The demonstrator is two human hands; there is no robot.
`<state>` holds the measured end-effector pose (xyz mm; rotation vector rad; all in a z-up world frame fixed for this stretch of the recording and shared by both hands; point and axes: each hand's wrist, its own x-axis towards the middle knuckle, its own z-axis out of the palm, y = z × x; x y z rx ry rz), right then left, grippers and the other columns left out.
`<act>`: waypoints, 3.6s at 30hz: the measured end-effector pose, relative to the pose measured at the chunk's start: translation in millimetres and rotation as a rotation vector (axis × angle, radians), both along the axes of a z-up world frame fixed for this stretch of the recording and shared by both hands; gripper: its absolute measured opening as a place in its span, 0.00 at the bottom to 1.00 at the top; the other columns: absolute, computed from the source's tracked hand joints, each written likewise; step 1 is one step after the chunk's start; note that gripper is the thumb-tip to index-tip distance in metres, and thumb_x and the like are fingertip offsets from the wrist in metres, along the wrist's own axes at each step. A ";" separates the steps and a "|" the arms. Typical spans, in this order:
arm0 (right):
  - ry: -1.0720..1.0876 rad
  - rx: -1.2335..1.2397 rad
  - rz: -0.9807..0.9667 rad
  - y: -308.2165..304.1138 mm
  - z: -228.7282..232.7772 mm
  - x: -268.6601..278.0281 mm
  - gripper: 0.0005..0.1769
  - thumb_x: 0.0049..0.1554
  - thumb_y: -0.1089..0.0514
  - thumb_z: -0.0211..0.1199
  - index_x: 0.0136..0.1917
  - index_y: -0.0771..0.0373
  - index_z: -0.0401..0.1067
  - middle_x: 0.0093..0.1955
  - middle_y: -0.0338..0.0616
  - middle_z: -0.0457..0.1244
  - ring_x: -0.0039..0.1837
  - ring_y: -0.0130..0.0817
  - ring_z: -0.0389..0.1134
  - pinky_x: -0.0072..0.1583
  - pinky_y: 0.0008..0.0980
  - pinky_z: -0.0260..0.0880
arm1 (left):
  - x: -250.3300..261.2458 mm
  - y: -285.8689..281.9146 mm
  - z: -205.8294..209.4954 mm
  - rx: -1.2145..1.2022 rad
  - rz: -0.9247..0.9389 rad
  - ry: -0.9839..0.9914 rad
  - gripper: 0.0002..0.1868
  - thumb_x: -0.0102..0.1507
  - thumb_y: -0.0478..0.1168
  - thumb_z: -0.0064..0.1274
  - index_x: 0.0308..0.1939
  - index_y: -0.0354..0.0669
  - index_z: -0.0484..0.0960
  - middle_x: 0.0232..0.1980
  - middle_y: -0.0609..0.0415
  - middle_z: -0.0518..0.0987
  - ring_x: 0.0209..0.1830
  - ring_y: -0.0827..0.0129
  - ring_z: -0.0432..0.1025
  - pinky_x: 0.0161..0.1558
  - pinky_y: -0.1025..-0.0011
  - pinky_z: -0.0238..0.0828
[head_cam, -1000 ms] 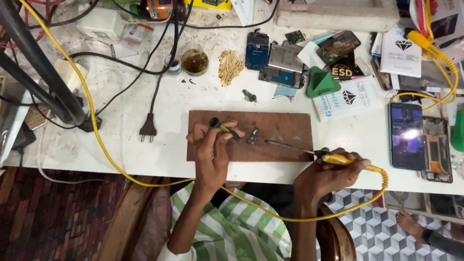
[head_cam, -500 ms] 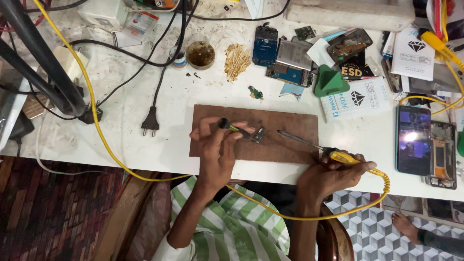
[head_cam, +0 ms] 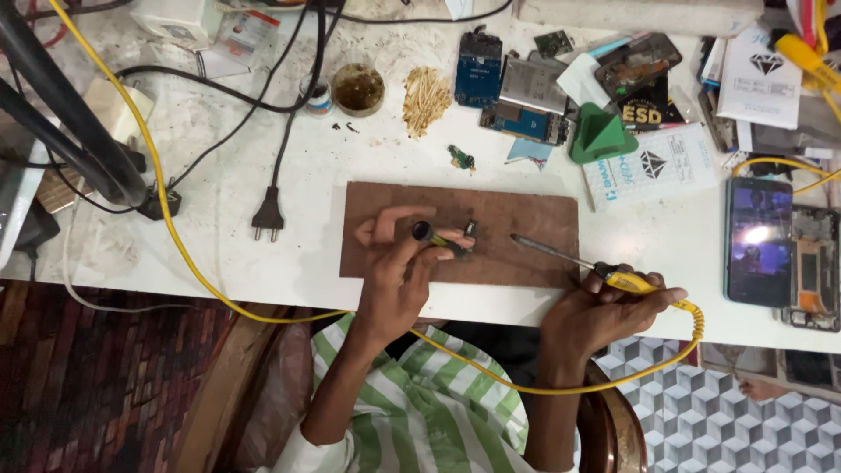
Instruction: The person uses a soldering iron and a desoldering pump to work on a small electronic component placed on a wooden board. They repeatedly apply heat and suction to the component's pins while holding it steady.
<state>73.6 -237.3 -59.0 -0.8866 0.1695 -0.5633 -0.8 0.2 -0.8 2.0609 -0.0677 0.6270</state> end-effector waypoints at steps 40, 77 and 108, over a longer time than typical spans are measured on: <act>0.024 0.070 -0.037 -4.3 -1.7 0.3 0.26 0.71 0.35 0.49 0.43 0.58 0.61 0.30 0.35 0.49 0.30 0.25 0.47 0.34 0.24 0.52 | -3.8 -2.7 -10.1 -0.042 0.057 0.017 0.13 0.71 0.31 0.44 0.54 0.45 0.82 0.51 0.68 0.87 0.69 0.68 0.65 0.64 0.63 0.48; -0.042 -0.016 -0.036 -9.2 -9.6 -0.7 0.26 0.72 0.36 0.46 0.44 0.59 0.58 0.31 0.35 0.49 0.30 0.25 0.46 0.31 0.24 0.49 | 9.6 -22.1 -1.4 0.052 0.092 -0.064 0.13 0.68 0.23 0.49 0.55 0.31 0.78 0.49 0.52 0.88 0.62 0.61 0.64 0.60 0.63 0.68; 0.033 0.168 -0.062 -10.9 -16.8 -6.0 0.21 0.72 0.38 0.50 0.54 0.58 0.62 0.38 0.36 0.57 0.33 0.22 0.51 0.33 0.22 0.51 | 14.1 -27.8 1.1 0.101 0.204 -0.167 0.11 0.66 0.25 0.49 0.50 0.37 0.81 0.48 0.58 0.86 0.57 0.60 0.68 0.60 0.62 0.57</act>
